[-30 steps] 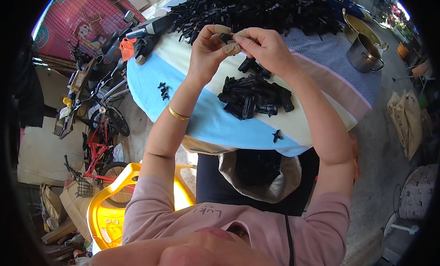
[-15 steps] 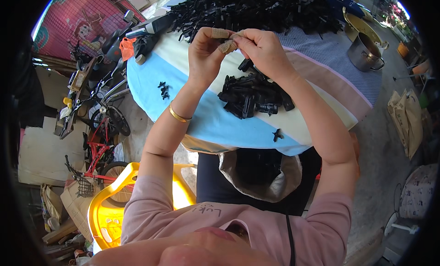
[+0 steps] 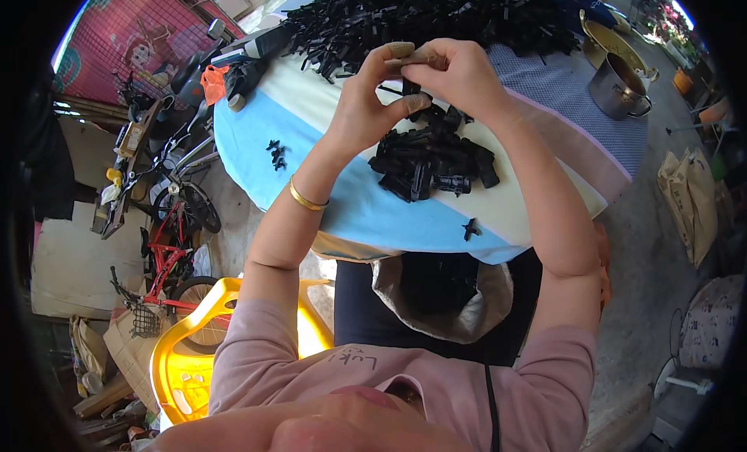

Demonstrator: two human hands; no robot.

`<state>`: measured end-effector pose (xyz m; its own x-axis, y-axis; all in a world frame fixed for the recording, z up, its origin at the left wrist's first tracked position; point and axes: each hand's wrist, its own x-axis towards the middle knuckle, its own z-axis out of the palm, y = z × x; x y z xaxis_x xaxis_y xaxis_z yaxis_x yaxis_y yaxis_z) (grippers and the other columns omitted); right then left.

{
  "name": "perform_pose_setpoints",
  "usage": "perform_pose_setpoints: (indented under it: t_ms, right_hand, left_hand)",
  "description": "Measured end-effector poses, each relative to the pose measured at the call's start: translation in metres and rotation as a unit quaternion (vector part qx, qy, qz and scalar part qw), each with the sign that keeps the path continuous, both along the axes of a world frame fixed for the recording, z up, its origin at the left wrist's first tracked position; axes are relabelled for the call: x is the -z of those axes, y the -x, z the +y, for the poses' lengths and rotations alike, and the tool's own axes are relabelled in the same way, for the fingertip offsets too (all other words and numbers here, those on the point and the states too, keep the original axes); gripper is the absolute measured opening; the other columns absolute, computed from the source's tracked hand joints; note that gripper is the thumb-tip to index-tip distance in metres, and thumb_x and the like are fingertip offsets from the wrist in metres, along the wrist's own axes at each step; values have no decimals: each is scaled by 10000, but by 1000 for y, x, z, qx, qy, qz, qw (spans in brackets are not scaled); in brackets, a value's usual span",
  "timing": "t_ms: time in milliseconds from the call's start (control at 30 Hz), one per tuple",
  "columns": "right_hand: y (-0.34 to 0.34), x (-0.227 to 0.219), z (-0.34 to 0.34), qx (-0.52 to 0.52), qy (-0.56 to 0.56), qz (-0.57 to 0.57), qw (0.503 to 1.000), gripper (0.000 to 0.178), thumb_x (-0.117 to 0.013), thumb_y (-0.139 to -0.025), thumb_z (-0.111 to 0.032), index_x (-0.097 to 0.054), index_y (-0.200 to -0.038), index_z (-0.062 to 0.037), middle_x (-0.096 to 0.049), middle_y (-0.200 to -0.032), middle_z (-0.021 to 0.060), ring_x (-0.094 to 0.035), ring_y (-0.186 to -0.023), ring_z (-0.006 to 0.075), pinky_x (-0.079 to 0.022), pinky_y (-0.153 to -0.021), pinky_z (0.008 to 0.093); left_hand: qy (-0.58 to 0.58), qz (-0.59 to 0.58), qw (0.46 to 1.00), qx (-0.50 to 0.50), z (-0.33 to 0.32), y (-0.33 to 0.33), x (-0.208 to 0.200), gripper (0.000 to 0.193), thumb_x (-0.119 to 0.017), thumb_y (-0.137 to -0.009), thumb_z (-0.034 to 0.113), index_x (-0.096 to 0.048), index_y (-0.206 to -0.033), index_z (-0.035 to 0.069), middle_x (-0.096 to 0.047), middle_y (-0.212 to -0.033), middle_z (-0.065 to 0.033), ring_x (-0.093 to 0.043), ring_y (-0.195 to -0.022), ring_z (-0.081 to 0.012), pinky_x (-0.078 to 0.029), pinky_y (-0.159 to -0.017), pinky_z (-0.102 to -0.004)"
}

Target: Manual assembly of small black plastic or rubber components at a workstation.

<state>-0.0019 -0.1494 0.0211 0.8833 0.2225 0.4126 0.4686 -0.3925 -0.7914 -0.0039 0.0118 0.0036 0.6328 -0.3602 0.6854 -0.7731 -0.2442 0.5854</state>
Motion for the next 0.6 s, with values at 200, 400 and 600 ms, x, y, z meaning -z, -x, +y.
perform_pose_setpoints:
  t_ms: [200, 400, 600]
  right_hand:
    - [-8, -4, -16, -112, -139, 86, 980, 212, -614, -789, -162, -588, -958, -36, -503, -657, -58, -344, -484, -12, -248, -415, 139]
    - [0, -8, -12, -211, -194, 110, 952, 211, -612, -799, -169, -588, -965, -40, -498, -657, -61, -358, -499, -15, -264, -425, 141]
    - [-1, -1, -5, -163, -108, 43, 980, 210, -581, -824, -137, -587, -1008, -36, -515, -674, -57, -397, -525, 4, -297, -441, 142]
  left_hand:
    - [120, 302, 898, 297, 24, -7, -15, 613, -625, -737, -9, -331, -1273, 34, -542, -1089, -97, -567, -964, -190, -471, -808, -275]
    - [199, 335, 855, 341, 22, -17, -1, 383, -639, -731, 6, -479, -1078, -8, -589, -905, -87, -611, -807, -181, -506, -770, -291]
    - [219, 441, 795, 355, 18, -19, 8, 195, -625, -785, 134, -523, -920, 39, -579, -873, -85, -611, -806, -223, -489, -782, -329]
